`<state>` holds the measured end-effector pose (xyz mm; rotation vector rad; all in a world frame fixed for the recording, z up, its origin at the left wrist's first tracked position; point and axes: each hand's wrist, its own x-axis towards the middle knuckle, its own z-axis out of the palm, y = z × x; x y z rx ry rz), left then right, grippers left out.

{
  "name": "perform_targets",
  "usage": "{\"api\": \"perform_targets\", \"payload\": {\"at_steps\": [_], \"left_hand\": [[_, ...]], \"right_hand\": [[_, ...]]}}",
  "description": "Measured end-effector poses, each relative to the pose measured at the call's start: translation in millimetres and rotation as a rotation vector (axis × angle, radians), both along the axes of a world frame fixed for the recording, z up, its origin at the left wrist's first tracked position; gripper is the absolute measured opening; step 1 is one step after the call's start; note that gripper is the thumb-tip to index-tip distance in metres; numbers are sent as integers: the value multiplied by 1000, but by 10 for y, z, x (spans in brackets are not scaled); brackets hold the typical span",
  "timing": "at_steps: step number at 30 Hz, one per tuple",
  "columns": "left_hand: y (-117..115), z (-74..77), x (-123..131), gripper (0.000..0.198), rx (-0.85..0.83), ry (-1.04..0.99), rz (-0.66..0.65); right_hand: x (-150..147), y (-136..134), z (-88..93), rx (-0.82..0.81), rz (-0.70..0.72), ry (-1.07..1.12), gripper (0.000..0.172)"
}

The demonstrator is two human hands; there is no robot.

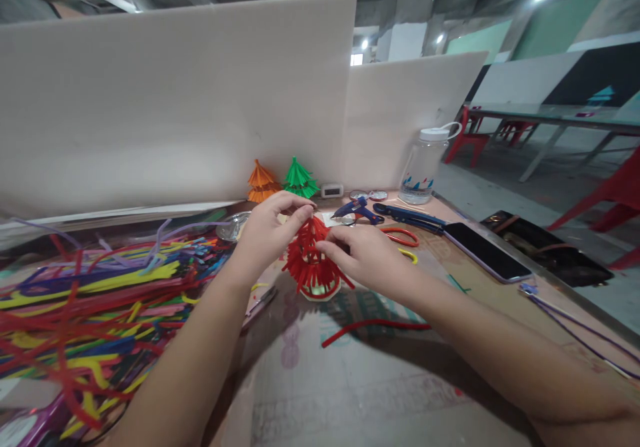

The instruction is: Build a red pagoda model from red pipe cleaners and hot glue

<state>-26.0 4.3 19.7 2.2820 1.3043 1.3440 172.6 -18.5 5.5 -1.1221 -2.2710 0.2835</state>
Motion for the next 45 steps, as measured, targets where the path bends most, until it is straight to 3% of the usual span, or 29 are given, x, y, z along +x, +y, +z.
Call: {"api": "perform_targets", "payload": {"at_steps": [10,22,26,34,45], "left_hand": [[11,6,3,25,-9,-13,9],[11,6,3,24,-4,-20,-5],[10,9,-4,24,4,-3,-7],[0,11,8,22,1,-13,-7],[-14,19,21,23,-1,0,11]], "right_hand": [[156,109,53,-526,250,84,36],[107,77,-42,-787,205,242,25],[74,60,-97,-677,165,128,37],[-34,-59,-219,-190,56,-6,28],[-21,-93,-195,-103,7,-93,42]]}}
